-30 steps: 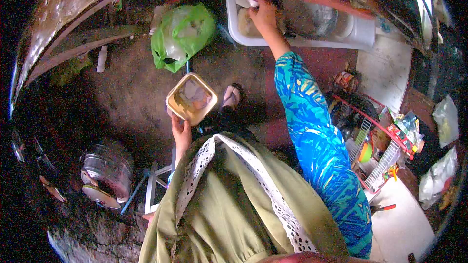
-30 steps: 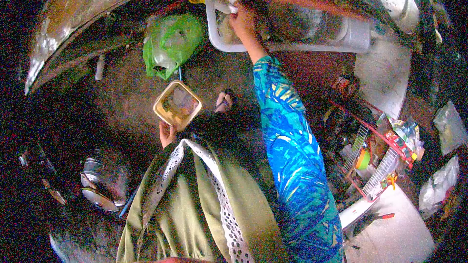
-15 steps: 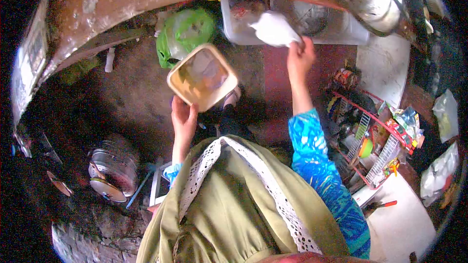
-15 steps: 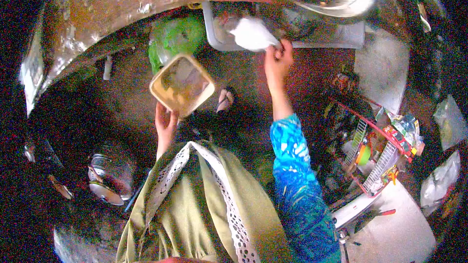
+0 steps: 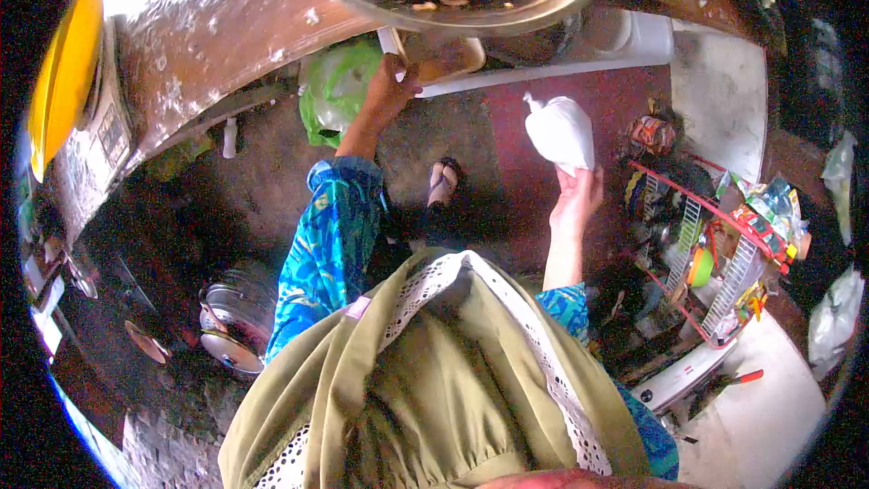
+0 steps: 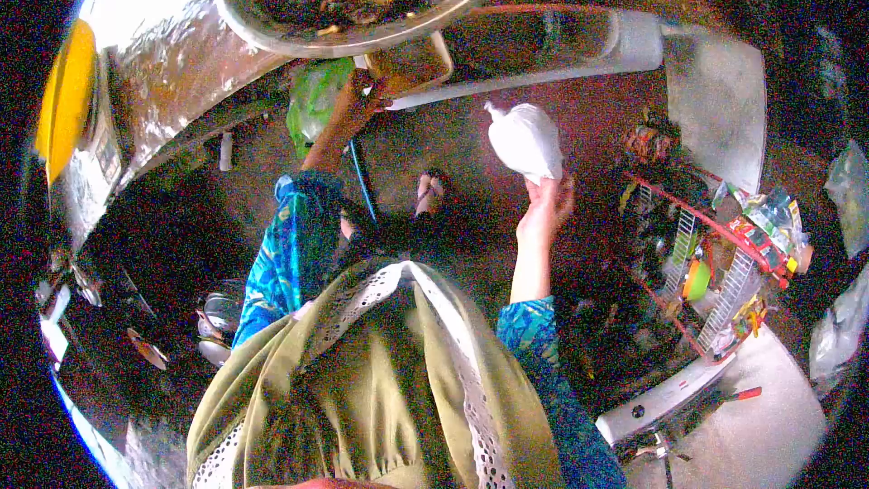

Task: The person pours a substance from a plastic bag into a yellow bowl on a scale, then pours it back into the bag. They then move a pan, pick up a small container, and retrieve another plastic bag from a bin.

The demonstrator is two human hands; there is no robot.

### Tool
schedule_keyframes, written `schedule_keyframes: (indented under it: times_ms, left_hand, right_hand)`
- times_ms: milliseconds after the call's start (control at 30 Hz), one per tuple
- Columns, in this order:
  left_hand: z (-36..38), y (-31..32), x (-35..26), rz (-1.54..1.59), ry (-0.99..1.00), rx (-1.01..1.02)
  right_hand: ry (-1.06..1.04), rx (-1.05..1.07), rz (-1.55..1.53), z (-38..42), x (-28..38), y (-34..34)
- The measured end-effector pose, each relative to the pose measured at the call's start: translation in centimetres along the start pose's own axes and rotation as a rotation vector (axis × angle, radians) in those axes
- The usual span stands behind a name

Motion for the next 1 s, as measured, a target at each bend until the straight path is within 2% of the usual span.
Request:
schedule_keyframes:
  times_ms: [67,100,167,200,233,267,333,367,400,433,500,533,567,667,733,767,833,867,900,967,1000]
  left_hand:
    - [-1.9,-0.7,2.9,-0.176,0.256,-0.057]
    - [-1.4,-0.3,1.5,-0.182,0.258,-0.052]
    - [1.3,-1.0,-0.7,-0.322,-0.021,-0.172]
    - [3.0,-0.9,-1.6,-0.33,-0.013,-0.179]
    - [4.8,0.0,-2.0,-0.124,0.034,-0.095]
    - [7.0,1.0,-3.1,0.084,0.084,-0.009]
    - [14.4,3.1,-12.2,0.091,-0.088,0.021]
    - [16.8,3.9,-14.5,-0.024,-0.037,0.133]
    - [18.7,4.7,-17.0,0.039,0.048,0.211]
    - [20.6,5.6,-19.5,0.102,0.132,0.284]
    - [23.7,5.7,-24.4,0.226,0.199,0.265]
    - [25.2,5.3,-27.3,0.206,0.246,0.253]
    - [26.1,4.4,-29.2,0.082,0.328,0.166]
    - [29.6,1.4,-33.1,0.036,0.35,0.029]
    - [31.8,-1.3,-34.0,0.0,0.288,-0.066]
    - [33.4,-2.6,-35.2,0.004,0.298,-0.103]
    - [36.3,-6.8,-36.8,-0.073,0.167,-0.215]
    - [36.6,-8.4,-36.8,-0.061,0.302,-0.285]
    - [36.7,-9.9,-35.6,-0.048,0.308,-0.316]
    - [37.3,-12.9,-35.6,-0.187,0.291,-0.36]
    - [37.3,-14.1,-36.2,-0.209,0.348,-0.395]
  right_hand:
    - [0.027,0.036,0.014,0.7,-0.1,-0.2]
    - [0.04,0.054,0.022,0.9,-0.1,-0.4]
    - [0.07,0.062,0.007,1.1,-0.1,-0.7]
    - [0.116,0.019,-0.002,1.7,-0.1,-0.7]
    - [0.164,-0.021,-0.013,2.2,0.4,-0.6]
    - [0.166,0.186,-0.036,2.6,1.9,1.7]
    - [0.237,0.315,0.015,3.9,2.7,3.3]
    - [0.253,0.382,0.017,4.8,3.0,4.1]
    - [0.315,0.417,0.026,6.7,6.2,6.6]
    - [0.307,0.534,-0.025,7.5,6.0,7.2]
    - [0.376,0.747,-0.249,10.7,9.0,10.9]
    - [0.508,0.762,-0.223,12.0,8.4,11.3]
    - [0.522,0.866,-0.127,13.5,10.2,13.0]
    - [0.576,1.004,-0.066,16.9,14.3,16.6]
    - [0.726,1.141,0.029,19.7,15.5,18.5]
    - [0.726,1.178,0.043,20.6,15.9,19.5]
    - [0.12,1.321,0.376,21.5,18.9,23.4]
    - [0.044,1.262,0.477,22.3,21.4,24.9]
    - [-0.149,1.251,0.595,23.5,24.2,27.0]
    - [-0.237,1.354,0.594,27.4,26.8,31.2]
    - [-0.311,1.454,0.608,29.5,27.2,33.3]
Point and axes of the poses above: each hand's wrist, its own z-axis away from the middle knuckle, its own y-axis out of the palm, x = y × z, the point moved 9 cm from there along -z, towards the middle knuckle, and after that the axes turned 6 degrees about x, right-handed, at the moved point
